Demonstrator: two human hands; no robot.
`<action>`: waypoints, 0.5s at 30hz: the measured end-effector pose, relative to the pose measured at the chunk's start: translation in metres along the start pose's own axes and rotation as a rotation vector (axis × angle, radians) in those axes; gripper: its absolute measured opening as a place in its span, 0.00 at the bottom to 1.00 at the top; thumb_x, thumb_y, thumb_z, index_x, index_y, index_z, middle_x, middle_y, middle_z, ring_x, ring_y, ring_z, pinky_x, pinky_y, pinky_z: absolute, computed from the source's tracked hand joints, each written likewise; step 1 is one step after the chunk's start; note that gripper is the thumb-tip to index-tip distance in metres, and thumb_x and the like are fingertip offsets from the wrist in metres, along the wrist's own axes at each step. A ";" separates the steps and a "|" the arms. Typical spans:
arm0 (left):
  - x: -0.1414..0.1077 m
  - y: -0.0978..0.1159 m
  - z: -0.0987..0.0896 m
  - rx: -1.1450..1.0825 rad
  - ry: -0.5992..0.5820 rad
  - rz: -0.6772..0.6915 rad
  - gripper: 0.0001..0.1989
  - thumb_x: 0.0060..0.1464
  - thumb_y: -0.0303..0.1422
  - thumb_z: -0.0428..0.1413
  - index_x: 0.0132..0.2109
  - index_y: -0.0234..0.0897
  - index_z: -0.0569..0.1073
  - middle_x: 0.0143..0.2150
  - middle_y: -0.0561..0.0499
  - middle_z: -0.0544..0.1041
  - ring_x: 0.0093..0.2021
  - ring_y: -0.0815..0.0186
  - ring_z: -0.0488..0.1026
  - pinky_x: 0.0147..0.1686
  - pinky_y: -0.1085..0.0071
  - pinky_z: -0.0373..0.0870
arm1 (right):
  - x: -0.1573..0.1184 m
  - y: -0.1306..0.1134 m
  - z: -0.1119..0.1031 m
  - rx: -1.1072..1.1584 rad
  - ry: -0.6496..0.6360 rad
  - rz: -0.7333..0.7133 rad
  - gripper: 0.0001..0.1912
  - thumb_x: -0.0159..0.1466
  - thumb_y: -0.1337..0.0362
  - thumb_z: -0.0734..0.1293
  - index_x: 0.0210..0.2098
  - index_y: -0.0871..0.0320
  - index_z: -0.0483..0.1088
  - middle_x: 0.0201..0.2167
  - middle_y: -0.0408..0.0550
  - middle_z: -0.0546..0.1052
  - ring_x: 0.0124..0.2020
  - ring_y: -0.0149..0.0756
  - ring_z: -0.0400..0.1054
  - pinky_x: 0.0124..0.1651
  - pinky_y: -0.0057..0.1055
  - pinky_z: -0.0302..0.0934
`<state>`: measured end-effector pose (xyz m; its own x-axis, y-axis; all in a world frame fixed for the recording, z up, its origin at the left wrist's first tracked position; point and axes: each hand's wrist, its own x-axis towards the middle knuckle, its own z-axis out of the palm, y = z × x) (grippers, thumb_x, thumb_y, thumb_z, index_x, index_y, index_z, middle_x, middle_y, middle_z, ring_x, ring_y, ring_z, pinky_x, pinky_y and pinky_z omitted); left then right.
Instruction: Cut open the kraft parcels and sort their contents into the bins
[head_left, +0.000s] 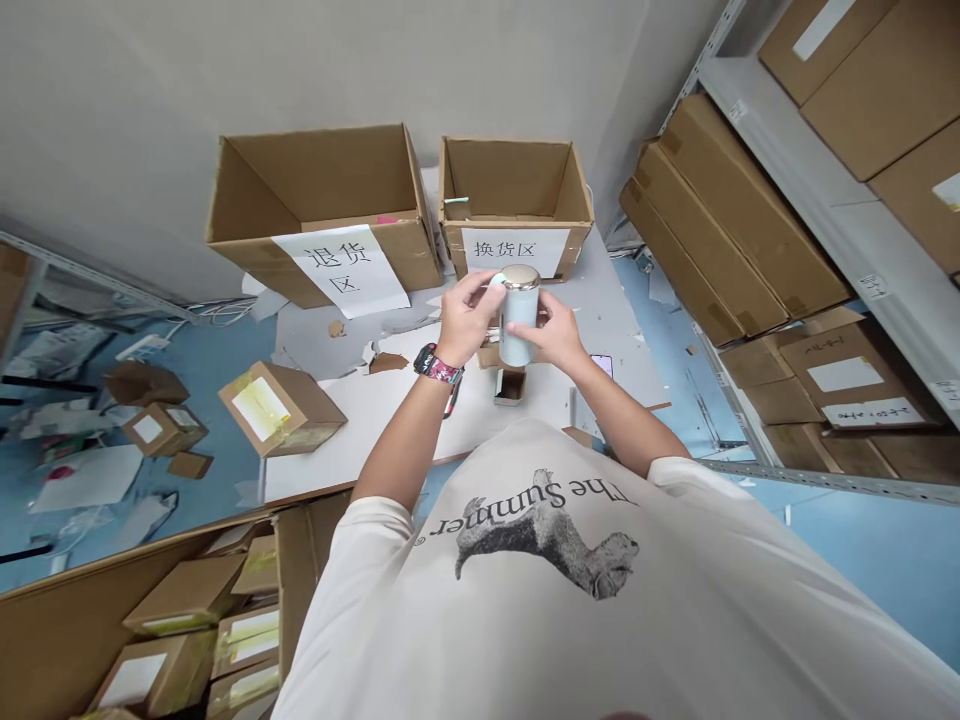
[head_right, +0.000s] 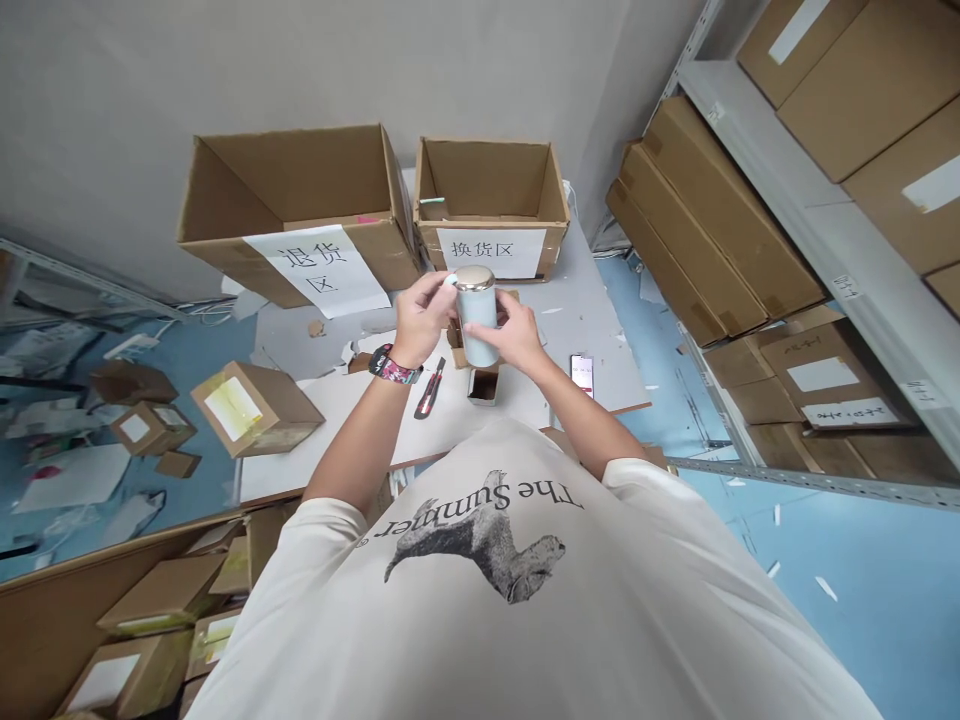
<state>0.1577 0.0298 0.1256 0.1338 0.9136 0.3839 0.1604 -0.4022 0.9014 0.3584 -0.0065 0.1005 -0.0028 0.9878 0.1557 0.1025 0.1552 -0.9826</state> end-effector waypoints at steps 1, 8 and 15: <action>-0.001 0.000 -0.001 -0.071 -0.017 -0.044 0.32 0.73 0.65 0.60 0.58 0.41 0.86 0.57 0.42 0.89 0.55 0.53 0.88 0.51 0.60 0.87 | 0.001 -0.004 -0.001 0.081 -0.005 0.025 0.34 0.56 0.46 0.87 0.57 0.49 0.80 0.52 0.49 0.87 0.60 0.57 0.78 0.64 0.52 0.77; -0.012 -0.007 -0.008 -0.254 -0.184 -0.281 0.29 0.67 0.63 0.67 0.52 0.41 0.83 0.50 0.43 0.89 0.46 0.57 0.88 0.45 0.62 0.87 | 0.005 -0.015 -0.014 0.417 -0.017 0.158 0.36 0.55 0.39 0.88 0.52 0.49 0.76 0.51 0.47 0.87 0.59 0.54 0.81 0.61 0.48 0.81; -0.019 -0.009 -0.012 -0.344 -0.484 -0.436 0.26 0.66 0.58 0.63 0.52 0.40 0.85 0.40 0.47 0.86 0.37 0.59 0.82 0.36 0.63 0.82 | 0.004 -0.019 -0.022 0.477 -0.012 0.163 0.38 0.52 0.40 0.88 0.53 0.46 0.74 0.49 0.45 0.85 0.57 0.52 0.82 0.57 0.47 0.82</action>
<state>0.1426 0.0169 0.1129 0.5570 0.8263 -0.0834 -0.0077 0.1056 0.9944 0.3779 -0.0056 0.1224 -0.0364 0.9993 -0.0020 -0.3630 -0.0151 -0.9317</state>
